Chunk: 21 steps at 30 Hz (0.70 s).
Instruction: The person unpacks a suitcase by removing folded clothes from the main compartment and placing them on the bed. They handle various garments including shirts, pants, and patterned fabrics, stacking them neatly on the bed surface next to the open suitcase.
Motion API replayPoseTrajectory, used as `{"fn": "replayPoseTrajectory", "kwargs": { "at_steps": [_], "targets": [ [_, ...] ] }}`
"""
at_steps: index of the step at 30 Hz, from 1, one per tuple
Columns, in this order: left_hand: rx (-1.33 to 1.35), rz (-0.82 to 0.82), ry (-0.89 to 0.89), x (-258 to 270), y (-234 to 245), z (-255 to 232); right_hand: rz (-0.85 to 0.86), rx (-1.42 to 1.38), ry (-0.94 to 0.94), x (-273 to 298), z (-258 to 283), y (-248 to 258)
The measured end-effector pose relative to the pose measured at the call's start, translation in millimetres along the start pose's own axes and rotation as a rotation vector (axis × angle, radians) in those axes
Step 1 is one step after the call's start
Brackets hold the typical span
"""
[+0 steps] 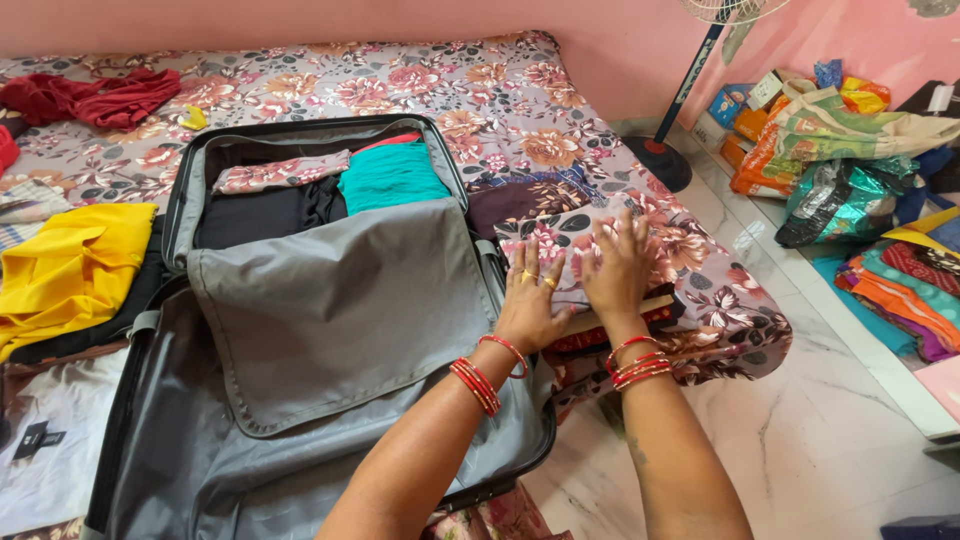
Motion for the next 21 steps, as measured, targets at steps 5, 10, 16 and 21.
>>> {"fn": "replayPoseTrajectory", "kwargs": {
  "at_steps": [5,10,16,21],
  "targets": [
    [-0.184,0.112,-0.019,-3.3,-6.5,-1.8,0.209,0.108,-0.086,-3.4,-5.4,-39.2],
    [-0.348,0.236,0.042,-7.9,-19.1,11.5,0.343,0.2,-0.2,9.7,-21.7,-66.5],
    [-0.5,0.38,0.086,-15.6,-27.3,21.0,0.391,0.237,-0.231,11.5,-23.7,-79.5],
    [-0.511,0.426,0.091,-18.5,-29.3,26.9,0.405,0.266,-0.228,12.6,-22.8,-84.6]
  ]
}}
Point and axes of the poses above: each hand's wrist, its own x-axis away from the middle knuckle, its own y-axis out of the back of the hand, z = x × y, the point moved 9 cm from there along -x, towards the middle knuckle, and after that the axes turned 8 degrees about -x, right-handed, at the moved point
